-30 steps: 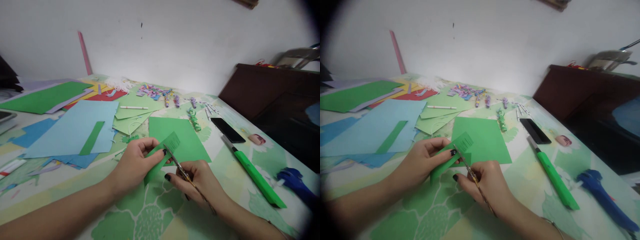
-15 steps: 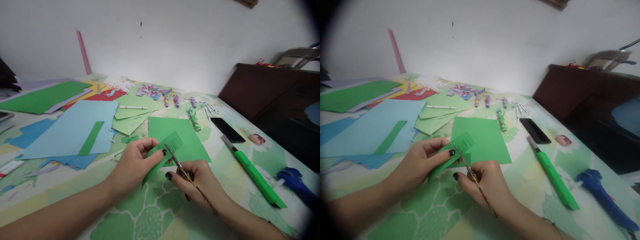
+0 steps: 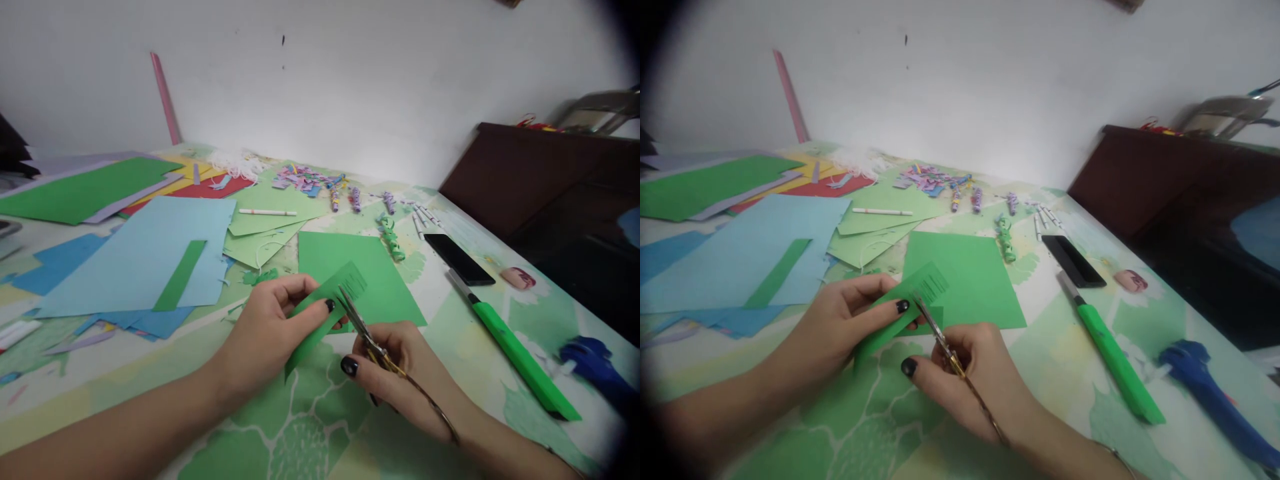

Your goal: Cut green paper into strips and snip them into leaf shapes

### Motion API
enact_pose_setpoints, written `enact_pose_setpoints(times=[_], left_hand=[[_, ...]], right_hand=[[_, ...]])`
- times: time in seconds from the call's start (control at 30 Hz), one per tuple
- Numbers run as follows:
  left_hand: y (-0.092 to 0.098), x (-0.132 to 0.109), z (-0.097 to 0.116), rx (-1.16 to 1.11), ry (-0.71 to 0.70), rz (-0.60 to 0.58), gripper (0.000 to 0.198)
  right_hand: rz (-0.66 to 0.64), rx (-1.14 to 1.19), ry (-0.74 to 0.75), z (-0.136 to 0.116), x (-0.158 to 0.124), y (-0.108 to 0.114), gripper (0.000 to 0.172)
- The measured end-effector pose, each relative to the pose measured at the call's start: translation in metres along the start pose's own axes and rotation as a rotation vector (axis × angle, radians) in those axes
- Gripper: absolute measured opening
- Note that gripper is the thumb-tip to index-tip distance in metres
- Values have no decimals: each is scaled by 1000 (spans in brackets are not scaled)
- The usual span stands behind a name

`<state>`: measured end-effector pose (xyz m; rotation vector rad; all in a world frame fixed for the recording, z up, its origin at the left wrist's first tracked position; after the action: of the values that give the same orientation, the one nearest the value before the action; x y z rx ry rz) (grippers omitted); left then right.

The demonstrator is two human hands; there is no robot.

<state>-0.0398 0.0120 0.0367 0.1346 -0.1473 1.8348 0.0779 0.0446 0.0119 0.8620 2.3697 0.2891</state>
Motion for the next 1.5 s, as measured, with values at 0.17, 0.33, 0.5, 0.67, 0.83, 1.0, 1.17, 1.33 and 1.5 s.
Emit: enact_pose_setpoints(times=[0.17, 0.33, 0.5, 0.67, 0.83, 1.0, 1.17, 1.33, 1.5], left_hand=[[4, 1, -3, -29, 16, 41, 8], [4, 2, -2, -53, 6, 54, 8], [2, 2, -1, -17, 2, 26, 7], [0, 0, -3, -23, 3, 4, 7], [-1, 0, -3, -1, 4, -9, 9], [-1, 0, 1, 1, -4, -4, 7], [-2, 0, 0, -6, -5, -7, 7], [-3, 0, -1, -28, 2, -15, 8], [-2, 1, 0, -33, -4, -8, 8]], right_hand=[[-7, -8, 17, 0, -1, 0, 29], [-27, -13, 41, 0, -1, -2, 29], [-32, -36, 48, -2, -2, -4, 31], [-9, -65, 60, -2, -1, -3, 32], [4, -83, 53, -2, 0, -3, 32], [4, -86, 65, -3, -1, -4, 33], [43, -125, 66, -3, 0, -2, 33], [79, -186, 58, -5, 3, -1, 34], [125, -248, 73, -7, 3, 2, 37]])
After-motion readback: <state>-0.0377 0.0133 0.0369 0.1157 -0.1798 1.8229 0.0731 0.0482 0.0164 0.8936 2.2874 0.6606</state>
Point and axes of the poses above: each hand's wrist, its own x-axis towards the middle knuckle, its own y-axis out of the back of the hand, z = x × y, the point moved 10 cm from there along x, towards the middle knuckle, and after that the axes turned 13 degrees about -y, right-handed, at the moved point
